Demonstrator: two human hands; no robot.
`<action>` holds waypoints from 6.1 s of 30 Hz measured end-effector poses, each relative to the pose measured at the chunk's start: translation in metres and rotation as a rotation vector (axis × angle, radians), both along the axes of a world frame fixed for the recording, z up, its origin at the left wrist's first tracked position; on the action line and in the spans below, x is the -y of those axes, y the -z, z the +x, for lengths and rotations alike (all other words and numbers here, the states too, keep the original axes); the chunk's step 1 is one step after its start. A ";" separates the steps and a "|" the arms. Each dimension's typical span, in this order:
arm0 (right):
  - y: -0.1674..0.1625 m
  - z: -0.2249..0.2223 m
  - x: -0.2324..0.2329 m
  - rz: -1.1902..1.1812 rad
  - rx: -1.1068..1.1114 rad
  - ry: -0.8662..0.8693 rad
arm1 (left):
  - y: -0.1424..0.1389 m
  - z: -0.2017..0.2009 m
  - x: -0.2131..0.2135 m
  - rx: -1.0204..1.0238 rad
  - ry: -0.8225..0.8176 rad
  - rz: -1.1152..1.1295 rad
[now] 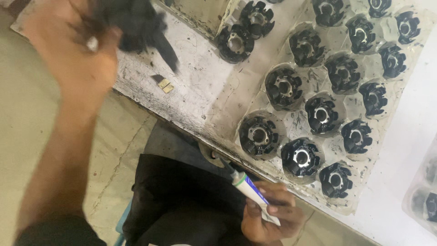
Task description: The person picks up motor rotor components one at a time, applies adhesive from a tube around the central hub of each, and places them into a plastic tray. They occasionally wipe the adhesive tube with a cloth and reach for new components from the tray.
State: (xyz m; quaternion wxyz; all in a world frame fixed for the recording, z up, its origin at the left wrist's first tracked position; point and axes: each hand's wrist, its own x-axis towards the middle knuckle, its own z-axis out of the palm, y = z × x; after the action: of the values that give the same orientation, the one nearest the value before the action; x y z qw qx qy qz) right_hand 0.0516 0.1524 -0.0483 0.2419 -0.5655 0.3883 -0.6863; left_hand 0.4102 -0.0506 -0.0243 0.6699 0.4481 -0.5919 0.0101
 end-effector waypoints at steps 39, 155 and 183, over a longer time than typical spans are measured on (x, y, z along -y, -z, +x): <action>0.003 0.006 -0.002 0.580 0.321 -0.255 | -0.012 -0.155 -0.165 -0.412 0.686 0.589; 0.013 -0.025 -0.016 0.390 0.248 -0.032 | 0.027 -0.190 -0.198 -0.520 0.580 0.373; 0.009 -0.020 -0.030 0.261 0.136 -0.045 | 0.029 -0.177 -0.197 -0.582 0.566 0.288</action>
State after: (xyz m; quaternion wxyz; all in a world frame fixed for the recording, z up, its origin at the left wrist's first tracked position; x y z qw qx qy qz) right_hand 0.0320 0.1822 -0.0574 0.3546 -0.4897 0.4443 -0.6611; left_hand 0.2328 0.1469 -0.0528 0.7158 0.3412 -0.4733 -0.3837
